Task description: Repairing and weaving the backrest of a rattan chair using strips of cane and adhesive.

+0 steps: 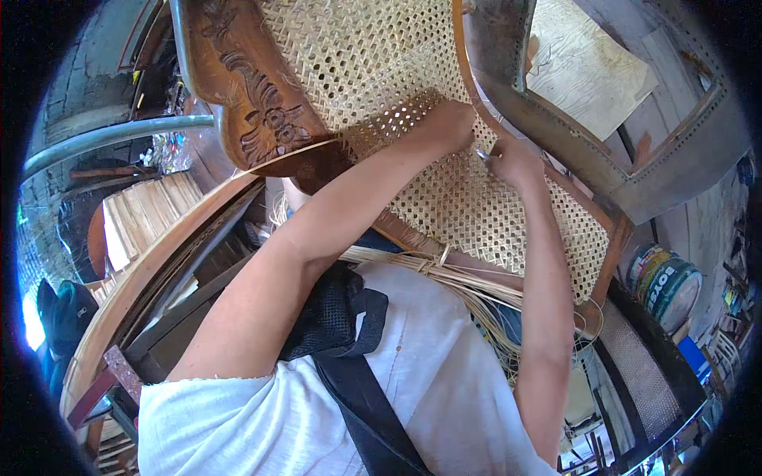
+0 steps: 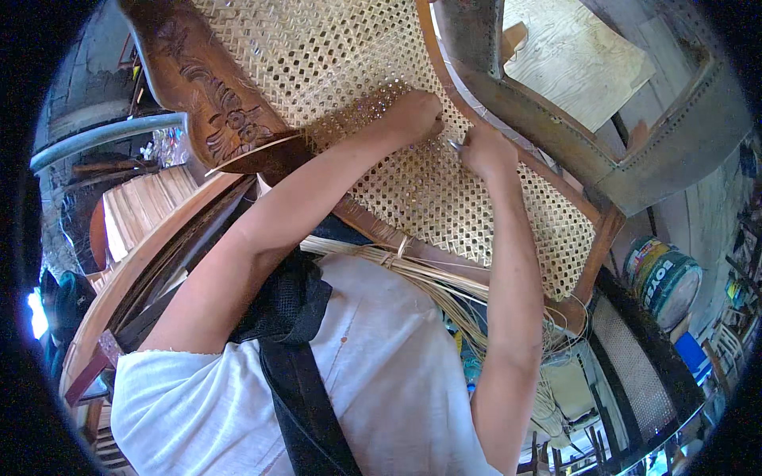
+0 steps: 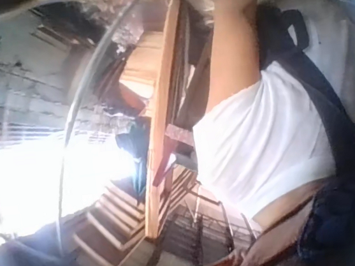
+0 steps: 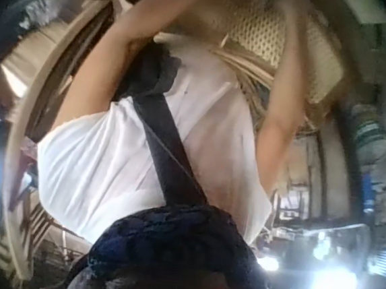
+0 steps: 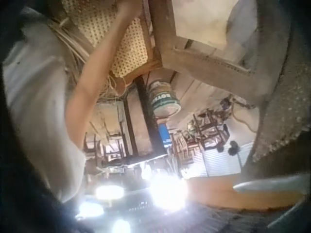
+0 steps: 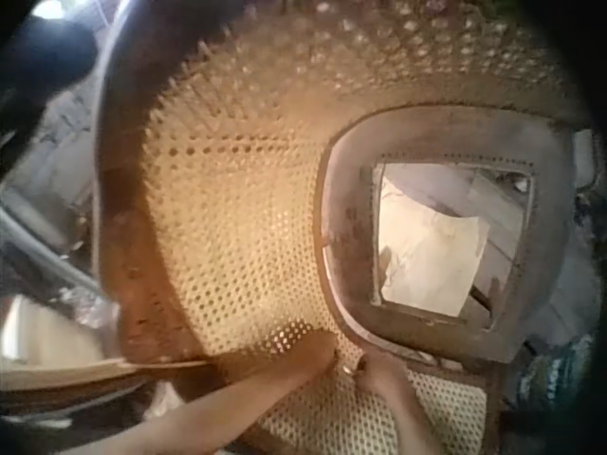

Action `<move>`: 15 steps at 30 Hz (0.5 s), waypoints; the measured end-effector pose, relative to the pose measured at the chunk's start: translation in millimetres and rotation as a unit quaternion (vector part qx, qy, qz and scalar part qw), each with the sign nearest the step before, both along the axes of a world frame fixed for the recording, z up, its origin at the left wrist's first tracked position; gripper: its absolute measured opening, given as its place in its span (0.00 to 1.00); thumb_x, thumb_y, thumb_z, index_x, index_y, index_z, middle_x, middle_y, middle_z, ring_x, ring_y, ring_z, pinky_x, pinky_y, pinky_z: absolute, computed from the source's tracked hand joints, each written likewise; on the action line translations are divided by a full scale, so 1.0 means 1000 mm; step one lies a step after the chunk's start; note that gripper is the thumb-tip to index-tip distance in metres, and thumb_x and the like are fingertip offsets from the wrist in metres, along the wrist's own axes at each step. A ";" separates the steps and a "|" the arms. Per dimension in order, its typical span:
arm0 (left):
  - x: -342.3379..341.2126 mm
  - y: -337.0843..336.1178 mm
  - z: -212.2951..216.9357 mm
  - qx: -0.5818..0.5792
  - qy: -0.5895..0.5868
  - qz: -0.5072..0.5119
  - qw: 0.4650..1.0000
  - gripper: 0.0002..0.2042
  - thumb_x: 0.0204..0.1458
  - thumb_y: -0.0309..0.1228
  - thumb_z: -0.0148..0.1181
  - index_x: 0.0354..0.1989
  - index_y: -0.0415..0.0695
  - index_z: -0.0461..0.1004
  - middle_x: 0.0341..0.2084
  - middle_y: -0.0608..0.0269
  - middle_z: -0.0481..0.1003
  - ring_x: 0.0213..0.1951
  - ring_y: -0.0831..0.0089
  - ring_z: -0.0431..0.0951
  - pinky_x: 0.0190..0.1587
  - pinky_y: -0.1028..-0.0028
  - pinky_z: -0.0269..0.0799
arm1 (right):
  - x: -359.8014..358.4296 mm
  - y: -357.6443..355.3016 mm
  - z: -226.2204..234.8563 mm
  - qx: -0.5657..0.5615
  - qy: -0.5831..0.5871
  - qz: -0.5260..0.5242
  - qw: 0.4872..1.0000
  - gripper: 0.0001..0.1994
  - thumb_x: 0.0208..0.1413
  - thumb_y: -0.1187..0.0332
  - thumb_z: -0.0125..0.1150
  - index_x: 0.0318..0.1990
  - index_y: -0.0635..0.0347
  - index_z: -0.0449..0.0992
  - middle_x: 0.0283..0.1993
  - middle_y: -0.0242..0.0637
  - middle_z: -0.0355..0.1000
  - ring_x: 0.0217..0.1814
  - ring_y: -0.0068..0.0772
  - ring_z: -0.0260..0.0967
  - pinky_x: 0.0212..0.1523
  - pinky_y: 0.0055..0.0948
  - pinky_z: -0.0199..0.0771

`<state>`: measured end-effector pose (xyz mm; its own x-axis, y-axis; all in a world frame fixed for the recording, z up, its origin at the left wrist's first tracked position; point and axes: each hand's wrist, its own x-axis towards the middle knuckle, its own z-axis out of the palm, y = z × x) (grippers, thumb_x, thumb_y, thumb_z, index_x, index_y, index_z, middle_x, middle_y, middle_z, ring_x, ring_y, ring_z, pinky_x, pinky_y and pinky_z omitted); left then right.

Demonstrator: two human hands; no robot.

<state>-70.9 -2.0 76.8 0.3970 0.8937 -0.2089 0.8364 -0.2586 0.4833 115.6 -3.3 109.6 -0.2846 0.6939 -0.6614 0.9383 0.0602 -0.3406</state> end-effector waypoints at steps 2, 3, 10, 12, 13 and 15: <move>0.001 0.002 0.001 -0.029 0.003 0.009 1.000 0.11 0.43 0.32 0.63 0.24 0.34 0.76 0.28 0.40 0.75 0.35 0.48 0.77 0.42 0.56 0.73 | -0.006 0.005 0.001 -0.008 -0.007 0.009 1.000 0.15 0.49 0.67 0.60 0.45 0.57 0.77 0.42 0.49 0.76 0.47 0.50 0.74 0.48 0.45 0.73; 0.002 0.003 0.002 -0.049 0.011 0.018 0.999 0.11 0.43 0.31 0.63 0.24 0.33 0.75 0.28 0.40 0.75 0.36 0.48 0.77 0.43 0.56 0.73 | -0.009 0.007 0.001 0.013 -0.006 0.014 1.000 0.13 0.48 0.67 0.60 0.42 0.58 0.78 0.42 0.49 0.76 0.47 0.50 0.74 0.48 0.45 0.73; 0.013 0.002 0.009 -0.011 0.048 0.050 0.998 0.09 0.41 0.30 0.62 0.23 0.34 0.76 0.28 0.40 0.76 0.36 0.48 0.79 0.40 0.55 0.75 | -0.029 0.001 0.000 0.047 -0.019 -0.019 0.999 0.10 0.48 0.68 0.59 0.37 0.62 0.79 0.41 0.51 0.76 0.46 0.51 0.75 0.46 0.45 0.75; 0.015 0.001 0.011 -0.032 0.087 0.026 0.995 0.08 0.42 0.30 0.61 0.24 0.36 0.77 0.28 0.42 0.78 0.35 0.50 0.80 0.39 0.55 0.75 | -0.026 0.001 0.000 0.049 -0.013 -0.023 0.998 0.11 0.48 0.69 0.59 0.38 0.63 0.79 0.41 0.51 0.77 0.46 0.51 0.75 0.46 0.45 0.75; 0.016 0.000 0.012 -0.037 0.092 0.022 0.995 0.08 0.42 0.30 0.61 0.24 0.36 0.77 0.28 0.42 0.78 0.35 0.50 0.80 0.39 0.55 0.75 | -0.023 0.002 -0.001 0.037 -0.001 -0.022 0.999 0.11 0.48 0.69 0.59 0.38 0.63 0.79 0.41 0.51 0.77 0.47 0.50 0.75 0.47 0.45 0.75; 0.019 -0.002 0.016 -0.029 0.098 0.006 0.995 0.07 0.43 0.30 0.61 0.26 0.38 0.78 0.27 0.45 0.78 0.35 0.51 0.80 0.39 0.55 0.76 | -0.017 0.008 -0.003 0.026 -0.021 -0.007 0.999 0.11 0.48 0.69 0.59 0.39 0.62 0.79 0.42 0.51 0.77 0.47 0.50 0.75 0.47 0.45 0.74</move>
<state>-51.9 -4.5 92.9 0.3322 0.8826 -0.3327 0.9190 -0.2236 0.3246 98.2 4.3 106.3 -0.2475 0.7308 -0.6362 0.9526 0.0636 -0.2975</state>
